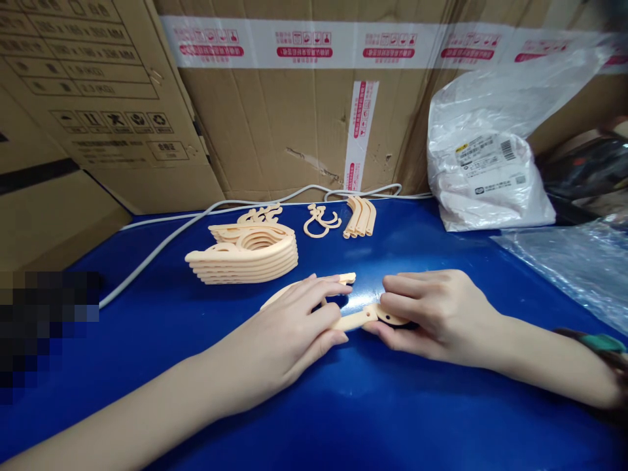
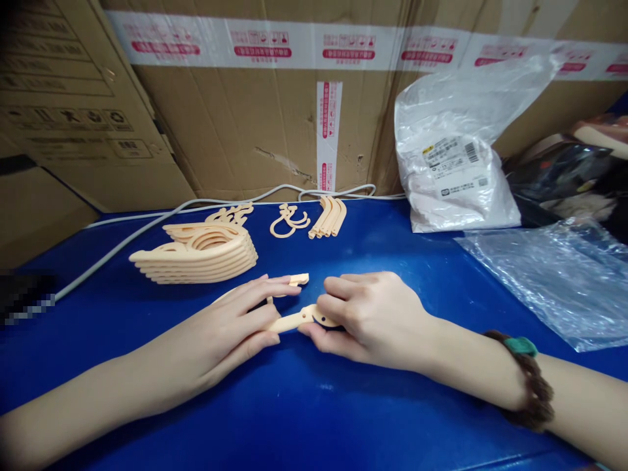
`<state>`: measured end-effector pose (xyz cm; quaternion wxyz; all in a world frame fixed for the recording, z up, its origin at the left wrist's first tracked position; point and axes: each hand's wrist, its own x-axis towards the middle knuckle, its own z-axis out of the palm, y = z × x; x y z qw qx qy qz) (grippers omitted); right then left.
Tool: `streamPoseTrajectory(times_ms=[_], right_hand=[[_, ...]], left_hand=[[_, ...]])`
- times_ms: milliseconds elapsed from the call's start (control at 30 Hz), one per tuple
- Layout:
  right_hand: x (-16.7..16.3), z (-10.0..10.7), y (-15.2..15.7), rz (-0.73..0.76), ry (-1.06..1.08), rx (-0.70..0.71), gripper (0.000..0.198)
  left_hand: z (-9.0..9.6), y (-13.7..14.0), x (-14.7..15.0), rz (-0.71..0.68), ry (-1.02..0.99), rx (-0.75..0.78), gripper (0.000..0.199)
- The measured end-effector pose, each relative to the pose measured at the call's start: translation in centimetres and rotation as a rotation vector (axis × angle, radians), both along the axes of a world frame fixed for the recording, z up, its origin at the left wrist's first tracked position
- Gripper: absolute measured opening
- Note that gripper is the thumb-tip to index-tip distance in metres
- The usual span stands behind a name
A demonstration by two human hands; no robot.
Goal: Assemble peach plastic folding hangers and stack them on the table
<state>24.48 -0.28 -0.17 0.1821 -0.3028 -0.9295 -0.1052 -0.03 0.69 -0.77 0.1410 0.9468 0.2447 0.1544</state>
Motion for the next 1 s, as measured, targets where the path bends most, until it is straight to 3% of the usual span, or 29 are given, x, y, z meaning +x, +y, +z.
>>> streamPoseTrajectory(times_ms=[367, 733, 1000], right_hand=[[0.09, -0.11, 0.15, 0.015, -0.020, 0.095, 0.040], [0.19, -0.17, 0.30, 0.015, -0.003, -0.057, 0.041], [0.13, -0.10, 0.37, 0.030, -0.002, -0.019, 0.041]], left_hand=[[0.03, 0.02, -0.06, -0.002, 0.009, -0.002, 0.021], [-0.18, 0.07, 0.08, -0.001, 0.002, 0.014, 0.019], [-0.01, 0.00, 0.02, -0.008, 0.011, 0.020, 0.020]])
